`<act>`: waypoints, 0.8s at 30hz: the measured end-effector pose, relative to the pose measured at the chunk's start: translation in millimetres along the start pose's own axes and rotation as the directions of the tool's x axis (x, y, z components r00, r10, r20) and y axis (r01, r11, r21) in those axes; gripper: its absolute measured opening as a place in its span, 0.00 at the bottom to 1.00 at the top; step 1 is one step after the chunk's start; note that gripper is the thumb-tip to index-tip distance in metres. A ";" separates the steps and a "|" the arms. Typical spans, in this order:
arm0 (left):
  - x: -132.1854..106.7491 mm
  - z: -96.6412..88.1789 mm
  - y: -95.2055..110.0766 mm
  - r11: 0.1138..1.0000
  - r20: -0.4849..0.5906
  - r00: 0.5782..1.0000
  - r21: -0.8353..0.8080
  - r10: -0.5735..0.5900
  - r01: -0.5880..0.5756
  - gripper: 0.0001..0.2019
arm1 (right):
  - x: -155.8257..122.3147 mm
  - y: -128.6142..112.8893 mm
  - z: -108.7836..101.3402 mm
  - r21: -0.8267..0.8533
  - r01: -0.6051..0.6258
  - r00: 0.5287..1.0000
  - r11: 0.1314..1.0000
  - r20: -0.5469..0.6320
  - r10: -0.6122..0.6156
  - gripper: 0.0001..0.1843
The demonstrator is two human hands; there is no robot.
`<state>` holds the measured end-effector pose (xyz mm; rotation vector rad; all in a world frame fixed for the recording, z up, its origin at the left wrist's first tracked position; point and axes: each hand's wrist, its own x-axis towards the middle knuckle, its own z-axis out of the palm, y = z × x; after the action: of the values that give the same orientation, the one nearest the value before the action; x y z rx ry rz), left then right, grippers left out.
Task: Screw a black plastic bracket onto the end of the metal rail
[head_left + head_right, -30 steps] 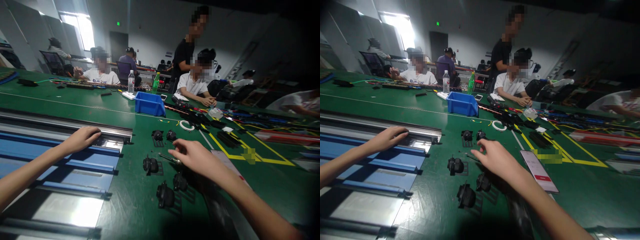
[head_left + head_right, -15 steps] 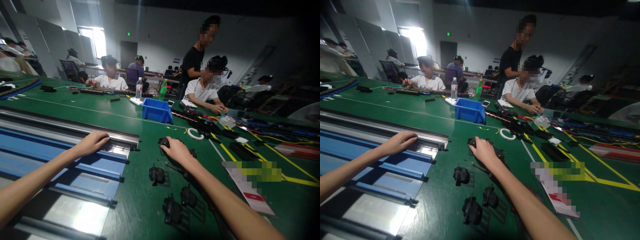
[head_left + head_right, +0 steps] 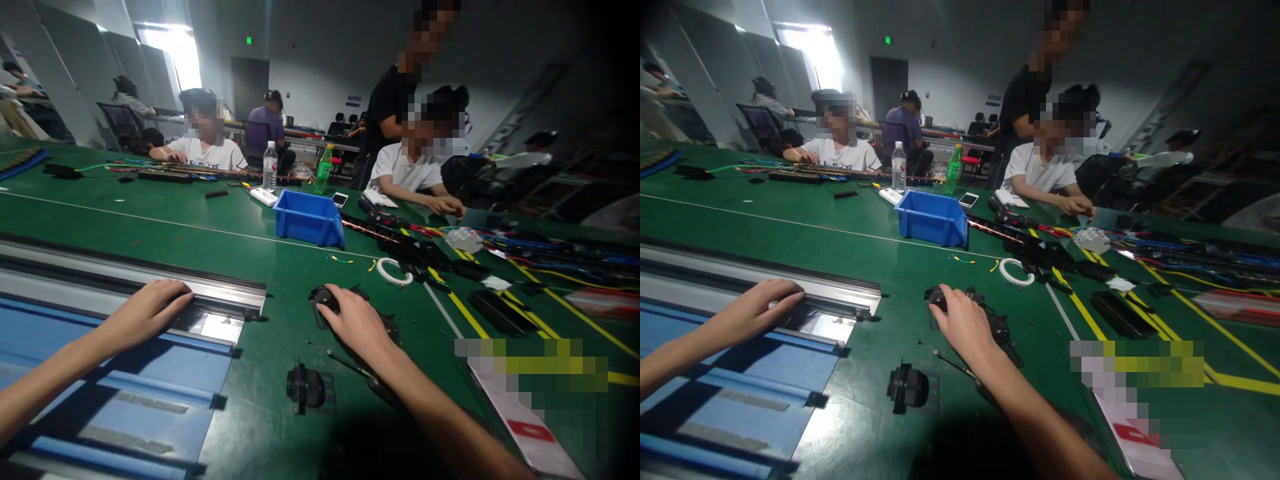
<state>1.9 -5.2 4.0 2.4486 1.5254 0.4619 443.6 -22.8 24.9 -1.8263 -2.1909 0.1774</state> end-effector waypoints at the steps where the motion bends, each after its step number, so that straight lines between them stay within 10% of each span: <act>1: -0.4 -0.1 0.1 1.000 0.001 1.000 -0.004 -0.004 0.004 0.18 | 0.1 0.2 1.6 0.016 0.010 1.000 1.000 0.001 -0.010 0.23; 24: -0.8 -0.1 -2.7 0.998 -0.007 0.998 0.018 0.060 -0.060 0.19 | 10.7 5.1 36.1 0.581 0.088 0.993 0.809 0.010 -0.116 0.25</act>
<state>-0.7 -4.7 3.0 2.5149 1.4693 0.4709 436.1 -8.3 -9.4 -1.3613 -1.9517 0.7813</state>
